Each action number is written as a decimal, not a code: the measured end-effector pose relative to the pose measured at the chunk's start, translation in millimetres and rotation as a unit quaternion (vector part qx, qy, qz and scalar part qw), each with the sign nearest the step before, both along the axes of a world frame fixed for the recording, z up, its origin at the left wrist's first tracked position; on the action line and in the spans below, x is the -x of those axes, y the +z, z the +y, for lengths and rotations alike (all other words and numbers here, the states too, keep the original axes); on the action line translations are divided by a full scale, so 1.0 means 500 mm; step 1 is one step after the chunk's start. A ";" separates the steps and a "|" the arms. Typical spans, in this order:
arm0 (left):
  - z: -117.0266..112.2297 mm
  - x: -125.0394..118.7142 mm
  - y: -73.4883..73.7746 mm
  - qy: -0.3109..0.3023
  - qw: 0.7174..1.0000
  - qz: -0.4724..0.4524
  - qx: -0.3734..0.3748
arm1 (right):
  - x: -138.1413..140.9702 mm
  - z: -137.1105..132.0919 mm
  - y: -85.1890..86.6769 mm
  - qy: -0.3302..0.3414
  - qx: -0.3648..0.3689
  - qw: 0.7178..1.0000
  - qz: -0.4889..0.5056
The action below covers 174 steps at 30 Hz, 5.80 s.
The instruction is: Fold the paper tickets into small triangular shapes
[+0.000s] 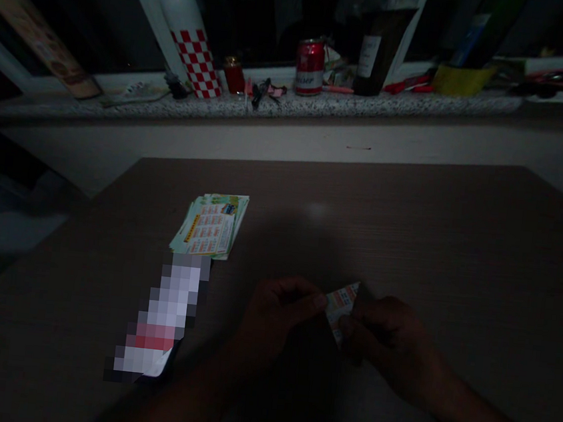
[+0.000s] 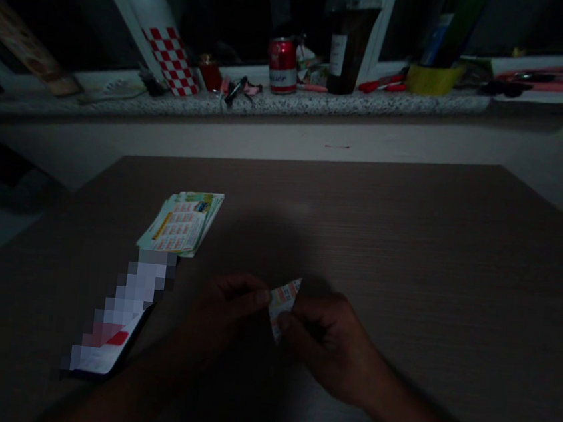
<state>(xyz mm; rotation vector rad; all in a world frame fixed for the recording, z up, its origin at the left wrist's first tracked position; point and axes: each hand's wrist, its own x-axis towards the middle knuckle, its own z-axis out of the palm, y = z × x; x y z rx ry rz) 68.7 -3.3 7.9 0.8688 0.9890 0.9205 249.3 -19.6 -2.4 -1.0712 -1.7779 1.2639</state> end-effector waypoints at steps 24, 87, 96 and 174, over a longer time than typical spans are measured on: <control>0.001 -0.001 -0.007 0.011 0.999 -0.033 0.018 | 0.006 0.000 0.010 0.028 0.033 0.999 0.009; -0.026 -0.015 0.007 -0.049 0.983 0.134 -0.113 | -0.004 0.004 -0.001 -0.070 -0.157 0.983 -0.063; -0.029 -0.016 0.000 -0.081 0.970 0.189 -0.128 | 0.016 0.002 0.001 -0.050 0.096 0.989 0.102; 0.001 0.009 0.013 0.034 0.979 0.152 -0.134 | 0.009 0.008 0.016 -0.120 -0.051 0.991 0.005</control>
